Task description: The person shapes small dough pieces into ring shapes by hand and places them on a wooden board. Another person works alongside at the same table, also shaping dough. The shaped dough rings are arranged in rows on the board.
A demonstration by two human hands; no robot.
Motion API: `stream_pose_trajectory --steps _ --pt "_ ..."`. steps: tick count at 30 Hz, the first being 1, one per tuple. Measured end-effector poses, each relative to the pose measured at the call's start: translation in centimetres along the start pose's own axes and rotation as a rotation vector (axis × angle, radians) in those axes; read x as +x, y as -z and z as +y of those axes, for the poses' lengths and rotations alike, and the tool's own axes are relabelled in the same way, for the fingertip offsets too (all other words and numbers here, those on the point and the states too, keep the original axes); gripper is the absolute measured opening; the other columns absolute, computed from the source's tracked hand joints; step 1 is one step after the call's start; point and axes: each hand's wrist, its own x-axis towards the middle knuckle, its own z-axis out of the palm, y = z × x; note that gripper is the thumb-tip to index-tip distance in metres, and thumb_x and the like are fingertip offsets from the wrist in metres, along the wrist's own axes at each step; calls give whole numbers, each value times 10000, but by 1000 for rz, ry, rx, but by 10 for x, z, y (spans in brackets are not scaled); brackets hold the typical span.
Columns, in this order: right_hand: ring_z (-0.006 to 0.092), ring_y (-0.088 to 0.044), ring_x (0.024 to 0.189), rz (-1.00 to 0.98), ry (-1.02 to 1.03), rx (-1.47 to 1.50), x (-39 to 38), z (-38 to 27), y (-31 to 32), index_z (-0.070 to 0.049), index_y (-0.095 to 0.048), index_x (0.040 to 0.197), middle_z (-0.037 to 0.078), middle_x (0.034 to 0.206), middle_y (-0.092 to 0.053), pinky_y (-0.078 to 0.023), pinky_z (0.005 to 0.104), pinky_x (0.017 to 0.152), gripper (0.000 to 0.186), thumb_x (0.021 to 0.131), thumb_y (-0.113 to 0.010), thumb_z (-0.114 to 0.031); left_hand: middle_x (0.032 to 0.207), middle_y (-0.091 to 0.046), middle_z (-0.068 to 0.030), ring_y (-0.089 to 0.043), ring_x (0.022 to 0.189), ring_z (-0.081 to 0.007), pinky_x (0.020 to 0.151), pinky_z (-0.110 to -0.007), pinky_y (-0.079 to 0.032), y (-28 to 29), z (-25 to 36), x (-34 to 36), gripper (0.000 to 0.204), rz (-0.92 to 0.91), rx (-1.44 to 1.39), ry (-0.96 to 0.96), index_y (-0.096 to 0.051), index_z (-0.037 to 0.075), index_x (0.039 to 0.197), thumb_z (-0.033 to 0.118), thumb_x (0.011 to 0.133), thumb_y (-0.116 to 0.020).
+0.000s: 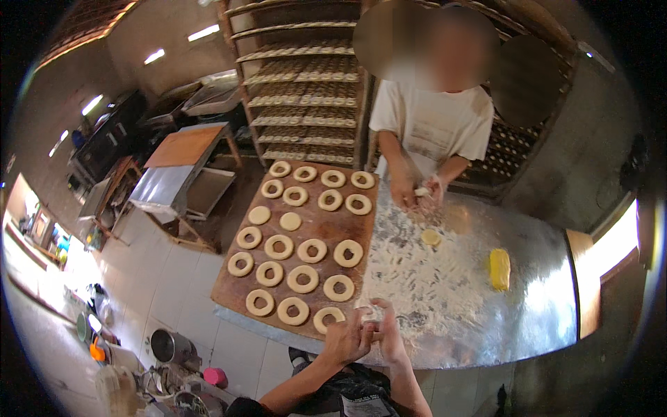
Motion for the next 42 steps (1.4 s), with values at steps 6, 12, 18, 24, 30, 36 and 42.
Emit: stream_pose_trajectory --steps 6,12,18,24,30,36,42 --pt "181 -630 733 -46 -56 -278 25 18 -30 -31 -247 1378 142 876 -651 -488 248 652 776 952 -369 -667 626 -599 -156 -646 580 -337 521 -390 -481 36 -14 0 174 106 14 -22 -573 37 992 205 975 -534" --pt "220 -619 868 -442 337 156 74 77 -53 6 -249 1392 137 977 -615 -491 286 783 798 959 -333 -659 691 -618 -167 -630 580 -354 508 -433 -477 88 -40 2 205 203 -168 159 -551 46 960 234 1000 -481" --pt "284 -594 998 -488 177 313 106 101 -108 -27 -319 1381 179 1152 -557 -464 364 914 788 931 -436 -664 682 -643 -123 -652 610 -349 554 -420 -515 145 -80 -6 178 247 -36 275 -559 80 1000 230 1004 -465" --pt "306 -619 944 -558 320 -213 143 108 -190 -41 -357 1314 219 1164 -563 -520 374 815 830 877 -440 -741 694 -637 -170 -636 611 -411 534 -475 -499 193 -125 -16 203 177 78 232 -526 76 1041 265 1008 -461" --pt "274 -624 879 -465 348 -406 168 148 -205 -66 -332 1394 224 1096 -600 -508 349 681 719 948 -392 -626 726 -643 -181 -634 644 -439 563 -505 -499 231 -155 -7 240 98 113 293 -498 75 1074 300 1023 -436" --pt "230 -575 1000 -714 -152 650 188 151 -224 -76 -305 1455 192 1183 -527 -452 394 917 596 1016 -404 -466 812 -635 -230 -630 748 -463 665 -535 -490 255 -169 0 262 125 -91 462 -483 67 1122 301 1026 -416" --pt "370 -476 1174 48 -36 -684 195 129 -265 -38 -272 1458 279 1251 -487 -379 485 1005 651 985 -521 -409 1041 -591 -257 -599 967 -431 812 -549 -453 268 -211 30 370 181 195 573 -475 43 1238 315 988 -500"
